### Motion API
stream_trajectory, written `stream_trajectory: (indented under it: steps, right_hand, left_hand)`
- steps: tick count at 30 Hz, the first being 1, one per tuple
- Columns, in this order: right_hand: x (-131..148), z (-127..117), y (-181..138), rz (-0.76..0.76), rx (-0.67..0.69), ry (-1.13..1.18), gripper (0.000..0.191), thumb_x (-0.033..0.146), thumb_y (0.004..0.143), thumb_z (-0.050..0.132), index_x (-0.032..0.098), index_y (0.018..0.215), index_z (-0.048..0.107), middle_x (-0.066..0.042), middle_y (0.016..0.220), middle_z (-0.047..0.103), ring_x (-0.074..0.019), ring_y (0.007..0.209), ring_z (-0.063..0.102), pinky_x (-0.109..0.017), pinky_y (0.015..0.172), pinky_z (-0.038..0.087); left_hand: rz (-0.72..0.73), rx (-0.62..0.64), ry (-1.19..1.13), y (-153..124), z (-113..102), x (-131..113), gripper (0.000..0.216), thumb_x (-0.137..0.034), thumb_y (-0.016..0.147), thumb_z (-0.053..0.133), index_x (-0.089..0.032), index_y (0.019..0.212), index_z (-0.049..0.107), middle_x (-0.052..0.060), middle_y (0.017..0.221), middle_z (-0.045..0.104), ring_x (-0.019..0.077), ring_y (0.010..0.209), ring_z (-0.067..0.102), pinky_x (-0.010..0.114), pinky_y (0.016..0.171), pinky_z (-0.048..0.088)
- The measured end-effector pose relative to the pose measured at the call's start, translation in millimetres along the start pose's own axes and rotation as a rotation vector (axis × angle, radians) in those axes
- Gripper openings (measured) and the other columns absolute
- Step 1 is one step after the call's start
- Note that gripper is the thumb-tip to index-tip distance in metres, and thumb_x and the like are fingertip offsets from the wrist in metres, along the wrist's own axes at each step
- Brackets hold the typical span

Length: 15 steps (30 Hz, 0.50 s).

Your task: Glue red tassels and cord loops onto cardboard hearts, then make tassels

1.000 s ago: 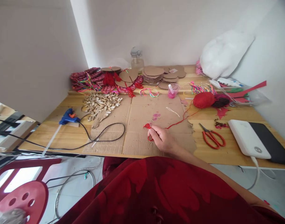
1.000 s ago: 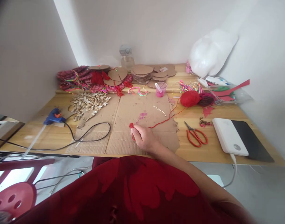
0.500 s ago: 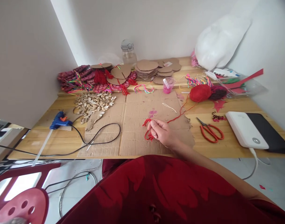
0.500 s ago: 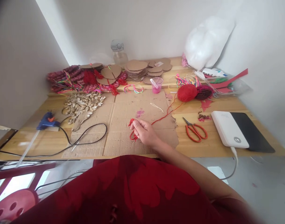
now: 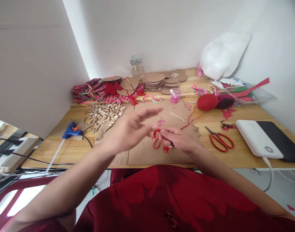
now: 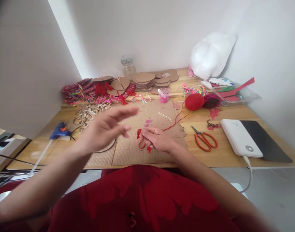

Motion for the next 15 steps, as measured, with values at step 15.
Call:
stream_trajectory:
  steps: [15]
  right_hand:
    - [12, -3, -9, -0.026, 0.018, -0.468, 0.035, 0.037, 0.102, 0.042, 0.018, 0.079, 0.06, 0.001, 0.071, 0.055, -0.0129, 0.065, 0.047, -0.027, 0.064, 0.037]
  left_hand:
    - [0.059, 0.116, 0.371, 1, 32, 50, 0.023, -0.015, 0.088, 0.069, -0.021, 0.11, 0.075, 0.004, 0.107, 0.076, 0.0165, 0.095, 0.07, 0.025, 0.086, 0.051]
Point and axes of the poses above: each hand's wrist, its own y-axis towards the middle knuckle, its own z-axis out of the palm, x = y × z, the point moved 3 cm from there along y, towards the middle knuckle
